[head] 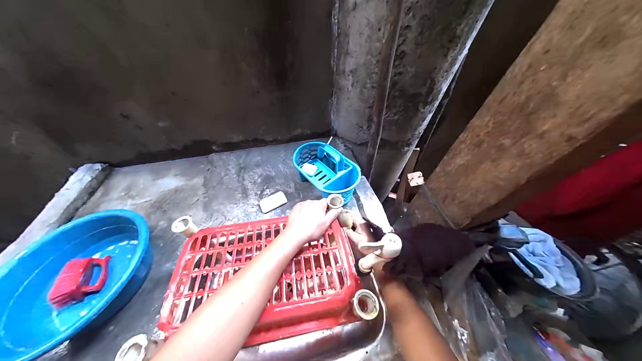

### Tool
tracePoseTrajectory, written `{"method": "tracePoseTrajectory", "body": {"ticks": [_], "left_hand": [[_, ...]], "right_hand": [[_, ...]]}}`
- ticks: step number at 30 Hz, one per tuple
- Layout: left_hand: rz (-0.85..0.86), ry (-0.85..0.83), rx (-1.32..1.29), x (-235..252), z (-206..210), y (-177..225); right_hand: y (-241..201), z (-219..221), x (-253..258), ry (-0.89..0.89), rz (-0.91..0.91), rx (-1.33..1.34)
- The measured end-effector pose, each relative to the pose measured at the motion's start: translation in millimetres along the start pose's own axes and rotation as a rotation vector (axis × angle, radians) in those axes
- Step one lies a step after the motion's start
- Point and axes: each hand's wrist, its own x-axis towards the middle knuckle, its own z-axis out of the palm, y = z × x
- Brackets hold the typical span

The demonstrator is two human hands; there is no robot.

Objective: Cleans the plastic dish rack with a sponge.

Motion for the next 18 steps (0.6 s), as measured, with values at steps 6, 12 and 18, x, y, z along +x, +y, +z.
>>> {"method": "tracePoseTrajectory", "body": {"ticks": [6, 12, 18], "left_hand": [[-0.009, -0.001, -0.006, 0, -2, 0], [-0.019, -0.002, -0.015, 1, -1, 1], [0.006, 0.014, -0.013, 3, 2, -2]], "right_hand": [[-133, -32, 48, -0.466, 0.970, -0.430], [-161, -15, 35, -0.573, 1.221, -0.302], [-165, -15, 38, -0.351, 1.134, -0.107]]}}
